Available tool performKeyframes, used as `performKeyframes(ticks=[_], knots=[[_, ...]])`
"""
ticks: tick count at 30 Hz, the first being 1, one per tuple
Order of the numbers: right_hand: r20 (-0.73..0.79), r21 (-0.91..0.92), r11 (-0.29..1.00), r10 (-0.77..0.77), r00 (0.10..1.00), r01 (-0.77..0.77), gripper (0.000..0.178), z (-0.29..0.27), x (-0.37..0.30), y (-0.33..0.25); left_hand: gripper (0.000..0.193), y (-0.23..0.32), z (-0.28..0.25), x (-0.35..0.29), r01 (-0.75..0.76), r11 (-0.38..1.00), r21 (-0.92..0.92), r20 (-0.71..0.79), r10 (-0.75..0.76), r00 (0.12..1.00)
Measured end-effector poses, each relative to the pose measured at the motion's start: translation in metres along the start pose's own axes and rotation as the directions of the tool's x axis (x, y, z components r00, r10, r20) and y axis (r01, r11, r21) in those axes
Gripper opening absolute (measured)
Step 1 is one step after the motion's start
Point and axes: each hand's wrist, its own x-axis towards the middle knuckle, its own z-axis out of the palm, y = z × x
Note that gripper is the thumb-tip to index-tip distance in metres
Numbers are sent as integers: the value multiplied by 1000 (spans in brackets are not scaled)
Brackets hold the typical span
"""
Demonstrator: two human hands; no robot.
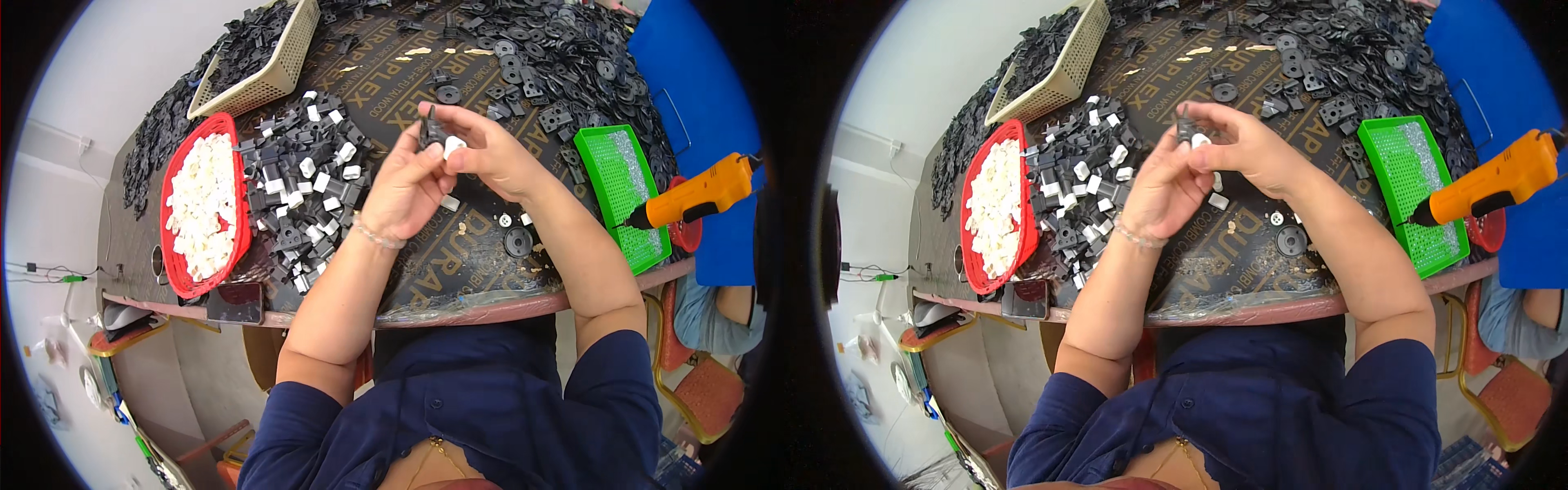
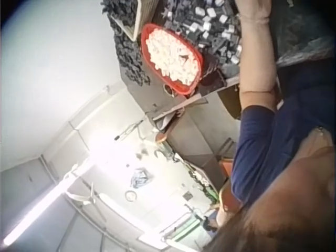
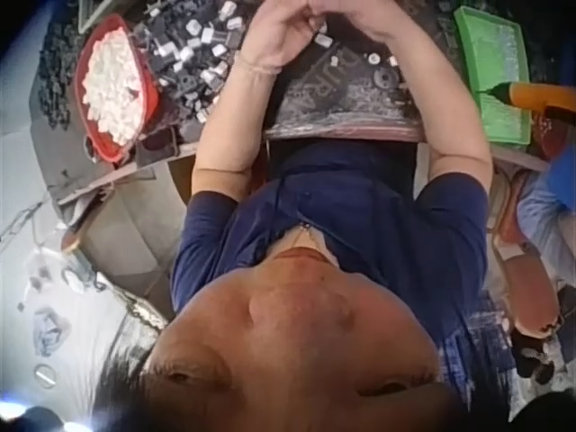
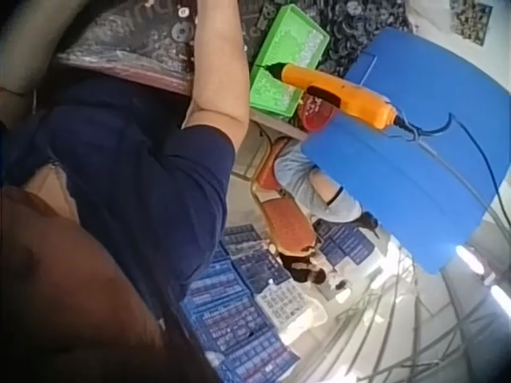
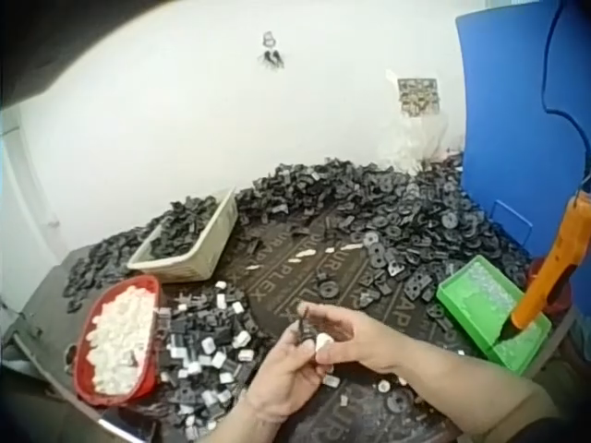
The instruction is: Assembling small black plastic components by inserting white inserts at a workbench.
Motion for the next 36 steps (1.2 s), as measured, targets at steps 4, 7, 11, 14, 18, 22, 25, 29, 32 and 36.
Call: performKeyframes(ticks=[4,7,11,14,18,22,25,29,32,36], knots=[[-21,-244,969,-32,999,26,68,7,13,-15,32,-8,1,0,3,998,-59,-40,-6,999],[-16,-558,828,-80,997,58,67,29,39,-16,35,-15,-16,6,85,984,-155,-187,-113,976],[90,-770,610,-186,978,186,79,75,80,-16,36,-16,-23,9,80,980,-183,-93,-98,991],[218,-810,534,-109,970,242,90,102,123,-6,32,-16,-12,12,74,987,-143,-244,-108,964],[361,-706,599,-154,920,378,93,113,172,21,31,-15,-18,9,57,984,-170,-305,-107,946],[140,-870,411,-326,935,273,66,53,246,10,27,-19,-29,7,40,974,-222,-343,-116,932],[-62,-998,16,-373,926,-60,69,-56,306,19,23,-24,-20,9,24,964,-264,-329,-114,937],[-593,-805,-18,8,805,-593,87,-60,345,30,24,-23,-25,5,-32,961,-275,-417,-89,905],[-549,-835,18,52,834,-551,89,-33,372,43,25,-25,-28,4,-78,958,-275,-419,-46,907],[-509,-858,-140,115,853,-494,74,-11,393,53,25,-18,-19,6,-118,945,-305,-437,-29,899]])
